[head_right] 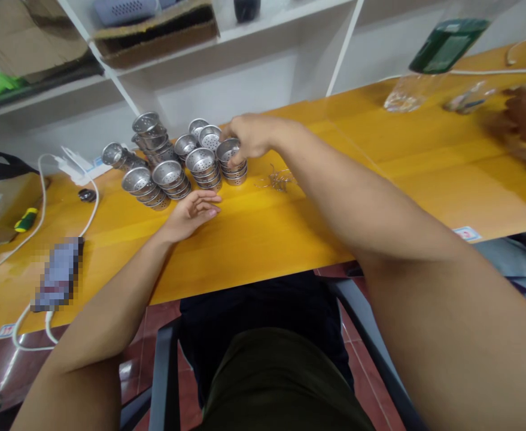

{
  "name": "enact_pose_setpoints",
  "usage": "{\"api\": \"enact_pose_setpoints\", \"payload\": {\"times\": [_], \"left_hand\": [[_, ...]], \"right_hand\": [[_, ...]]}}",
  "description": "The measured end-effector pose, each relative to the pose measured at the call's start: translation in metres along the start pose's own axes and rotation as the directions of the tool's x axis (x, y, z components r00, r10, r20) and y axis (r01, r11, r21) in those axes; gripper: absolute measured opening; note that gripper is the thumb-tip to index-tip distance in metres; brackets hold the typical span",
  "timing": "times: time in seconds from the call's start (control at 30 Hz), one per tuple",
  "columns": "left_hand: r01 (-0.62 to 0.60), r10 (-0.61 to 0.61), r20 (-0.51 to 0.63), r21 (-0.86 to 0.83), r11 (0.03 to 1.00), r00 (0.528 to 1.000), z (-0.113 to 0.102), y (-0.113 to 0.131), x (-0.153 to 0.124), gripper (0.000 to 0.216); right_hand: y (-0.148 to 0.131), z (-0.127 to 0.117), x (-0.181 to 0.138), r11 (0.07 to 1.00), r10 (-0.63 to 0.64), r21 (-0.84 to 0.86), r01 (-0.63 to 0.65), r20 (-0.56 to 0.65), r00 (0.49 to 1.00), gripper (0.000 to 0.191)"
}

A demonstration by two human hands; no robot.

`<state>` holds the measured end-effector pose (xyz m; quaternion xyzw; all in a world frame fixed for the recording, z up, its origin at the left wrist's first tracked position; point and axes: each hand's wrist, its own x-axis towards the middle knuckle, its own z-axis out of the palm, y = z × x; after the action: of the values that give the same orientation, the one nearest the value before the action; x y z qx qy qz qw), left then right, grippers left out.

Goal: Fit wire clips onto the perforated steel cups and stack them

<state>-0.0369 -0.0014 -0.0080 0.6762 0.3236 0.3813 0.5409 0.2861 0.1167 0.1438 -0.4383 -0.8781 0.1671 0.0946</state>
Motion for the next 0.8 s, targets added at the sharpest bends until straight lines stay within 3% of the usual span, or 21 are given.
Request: {"api": "enact_pose_setpoints", "payload": {"times": [0.2, 0.47, 0.53, 0.6, 0.7, 0.8], "left_hand": [[0.013, -0.013, 0.02, -0.004, 1.0, 1.0, 0.002, 0.0, -0.002, 0.067], [0.012, -0.012, 0.016, 0.007, 1.0, 1.0, 0.002, 0.0, -0.002, 0.067], [0.01, -0.01, 0.023, 0.01, 1.0, 1.0, 0.001, -0.001, -0.001, 0.068], [0.007, -0.008, 0.03, 0.015, 1.0, 1.0, 0.001, -0.001, -0.001, 0.068], [0.006, -0.006, 0.037, 0.017, 1.0, 0.999, 0.0, -0.002, 0.0, 0.068], [-0.004, 0.003, 0.031, 0.007, 1.0, 1.0, 0.0, -0.003, 0.0, 0.066]], "right_hand": [[-0.015, -0.011, -0.003, 0.987, 0.076, -0.145, -0.069, 0.039, 0.996, 0.077], [-0.034, -0.016, -0.006, 0.976, 0.137, -0.184, -0.121, 0.078, 0.987, 0.078], [-0.029, -0.017, -0.009, 0.99, 0.125, -0.083, -0.116, 0.105, 0.987, 0.082], [-0.02, -0.016, -0.006, 0.987, 0.113, 0.111, -0.118, 0.05, 0.992, 0.078], [-0.008, -0.009, 0.009, 0.898, 0.224, 0.414, -0.146, -0.146, 0.964, 0.048], [0.0, 0.005, 0.036, 0.808, 0.347, 0.554, -0.201, -0.171, 0.922, 0.021]]}}
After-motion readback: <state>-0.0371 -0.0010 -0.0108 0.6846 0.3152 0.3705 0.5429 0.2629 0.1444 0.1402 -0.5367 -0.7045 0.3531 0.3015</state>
